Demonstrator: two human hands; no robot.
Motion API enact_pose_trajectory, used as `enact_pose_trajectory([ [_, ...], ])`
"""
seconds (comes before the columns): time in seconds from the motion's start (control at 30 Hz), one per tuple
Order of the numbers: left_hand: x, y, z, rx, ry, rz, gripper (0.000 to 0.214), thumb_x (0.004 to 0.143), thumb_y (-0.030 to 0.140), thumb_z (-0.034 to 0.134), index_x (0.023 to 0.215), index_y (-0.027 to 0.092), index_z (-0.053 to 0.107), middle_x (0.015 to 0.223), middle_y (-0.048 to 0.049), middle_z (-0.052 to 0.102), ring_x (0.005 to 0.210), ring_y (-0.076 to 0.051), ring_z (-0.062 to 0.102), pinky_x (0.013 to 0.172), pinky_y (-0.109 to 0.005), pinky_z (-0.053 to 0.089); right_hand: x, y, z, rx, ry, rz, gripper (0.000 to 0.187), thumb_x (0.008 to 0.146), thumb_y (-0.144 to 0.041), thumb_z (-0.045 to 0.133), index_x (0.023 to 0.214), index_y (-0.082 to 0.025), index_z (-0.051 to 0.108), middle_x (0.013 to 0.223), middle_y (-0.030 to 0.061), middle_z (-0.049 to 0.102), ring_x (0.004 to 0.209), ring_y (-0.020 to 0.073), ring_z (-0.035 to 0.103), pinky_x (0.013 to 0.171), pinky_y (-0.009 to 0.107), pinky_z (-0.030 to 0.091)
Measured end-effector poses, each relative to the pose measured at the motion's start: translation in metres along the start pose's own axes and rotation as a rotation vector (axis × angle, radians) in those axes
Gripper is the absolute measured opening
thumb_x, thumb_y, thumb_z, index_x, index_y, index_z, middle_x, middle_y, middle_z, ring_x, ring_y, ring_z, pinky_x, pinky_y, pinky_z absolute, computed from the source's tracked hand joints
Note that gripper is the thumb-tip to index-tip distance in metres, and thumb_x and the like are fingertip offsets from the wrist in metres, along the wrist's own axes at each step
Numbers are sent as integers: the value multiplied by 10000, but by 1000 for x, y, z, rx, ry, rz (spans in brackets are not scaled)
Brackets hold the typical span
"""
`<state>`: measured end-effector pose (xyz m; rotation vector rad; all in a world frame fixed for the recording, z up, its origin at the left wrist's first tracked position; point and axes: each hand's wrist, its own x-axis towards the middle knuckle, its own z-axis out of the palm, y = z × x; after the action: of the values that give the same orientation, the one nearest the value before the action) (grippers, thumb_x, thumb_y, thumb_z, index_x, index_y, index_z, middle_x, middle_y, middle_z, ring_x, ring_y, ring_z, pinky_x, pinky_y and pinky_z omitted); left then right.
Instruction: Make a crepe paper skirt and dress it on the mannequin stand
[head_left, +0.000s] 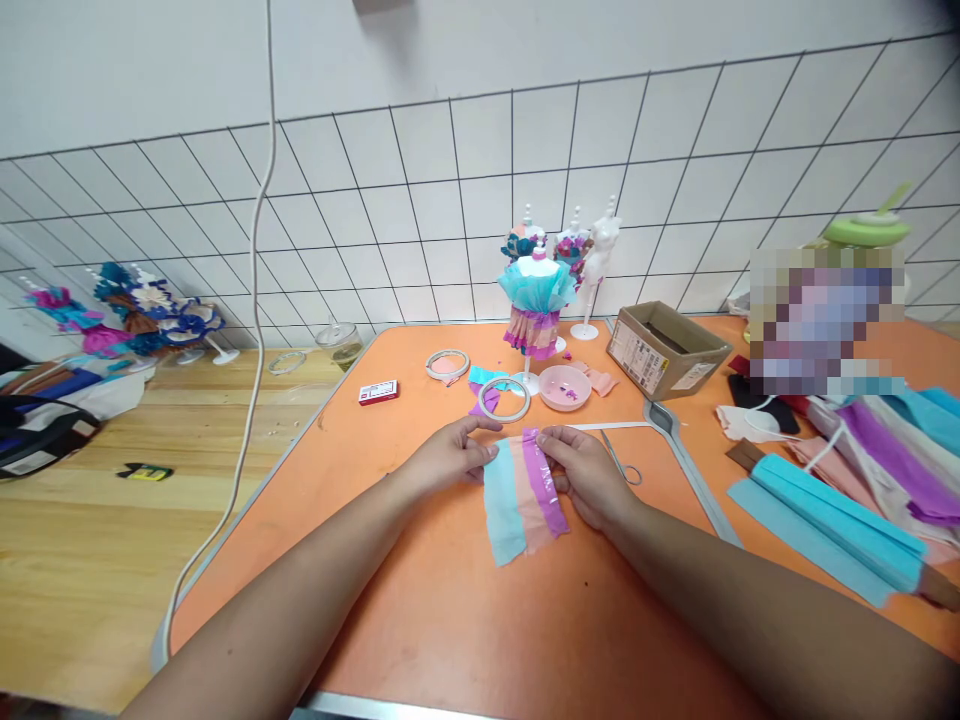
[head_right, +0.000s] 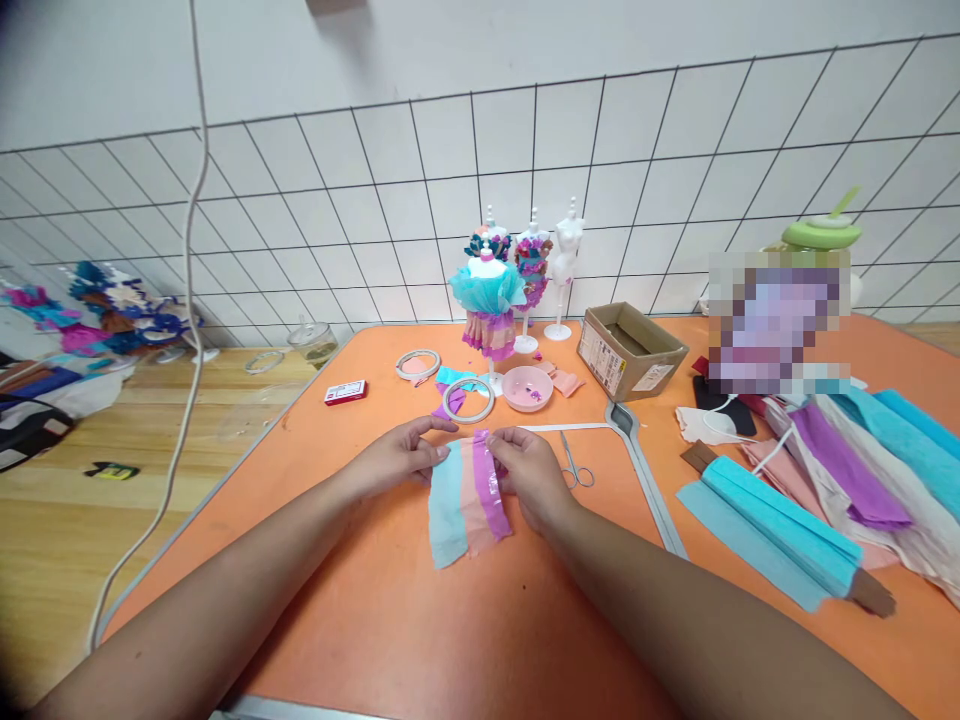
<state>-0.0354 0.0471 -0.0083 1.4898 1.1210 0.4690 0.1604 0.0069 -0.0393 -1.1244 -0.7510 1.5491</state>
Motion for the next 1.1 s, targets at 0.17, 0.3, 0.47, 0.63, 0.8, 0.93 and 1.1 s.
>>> enact_pose_trajectory([
  [0.17, -9, 12, 2, 463, 246, 340, 572, 719, 486, 677, 1228, 245, 575, 1295, -90, 556, 1209, -275, 477, 1016, -380, 356, -8, -2, 6, -70, -83, 80, 310, 613, -391, 773, 716, -162, 591, 569, -42, 550, 446, 72, 435, 398, 189, 300],
  [0.3, -15, 22, 12, 428, 116, 356, 322, 714, 440, 695, 953, 224, 708, 1040, -46, 697, 1022, -231, 601, 948, -324, 405, -12, -1, 8, -137, -164, 74, 295, 629, -393, 769, 740, -172, 608, 619, -37, 582, 476, 73, 445, 413, 186, 277],
  [0.47, -12, 19, 14, 303, 67, 212, 272, 708, 435, 690, 768, 170, 697, 813, -45, 709, 802, -192, 641, 767, -287, 474, -12, 1, 7, -177, -203, 33, 269, 638, -385, 765, 730, -171, 630, 629, -28, 590, 508, 84, 476, 457, 194, 321],
  [0.63, -5, 9, 8, 212, 102, 157, 284, 719, 423, 670, 788, 148, 679, 737, -38, 672, 707, -161, 609, 673, -266, 470, -10, -2, 6, -164, -258, 51, 329, 736, -477, 644, 862, -176, 690, 775, 35, 680, 680, 156, 600, 552, 233, 407],
  [0.8, -1, 5, 6, 163, 110, 132, 302, 713, 422, 670, 818, 139, 682, 738, -43, 672, 679, -156, 605, 621, -254, 464, -9, -2, 5, -362, -171, -86, 187, 686, -345, 703, 785, -187, 694, 764, 12, 686, 688, 157, 590, 599, 250, 413],
  [0.93, -2, 5, 7, 200, 121, 118, 296, 734, 410, 645, 848, 142, 697, 792, -59, 700, 735, -182, 632, 657, -272, 478, -7, -1, 6, -396, -121, -105, 130, 675, -294, 699, 742, -185, 683, 702, 4, 662, 643, 147, 570, 567, 248, 400],
  [1.1, -4, 7, 9, 225, 117, 138, 267, 741, 402, 634, 821, 160, 715, 815, -54, 717, 767, -193, 645, 685, -275, 486, -8, -1, 6, -357, -155, -126, 152, 674, -321, 713, 752, -192, 696, 736, 15, 676, 676, 159, 590, 603, 267, 431],
])
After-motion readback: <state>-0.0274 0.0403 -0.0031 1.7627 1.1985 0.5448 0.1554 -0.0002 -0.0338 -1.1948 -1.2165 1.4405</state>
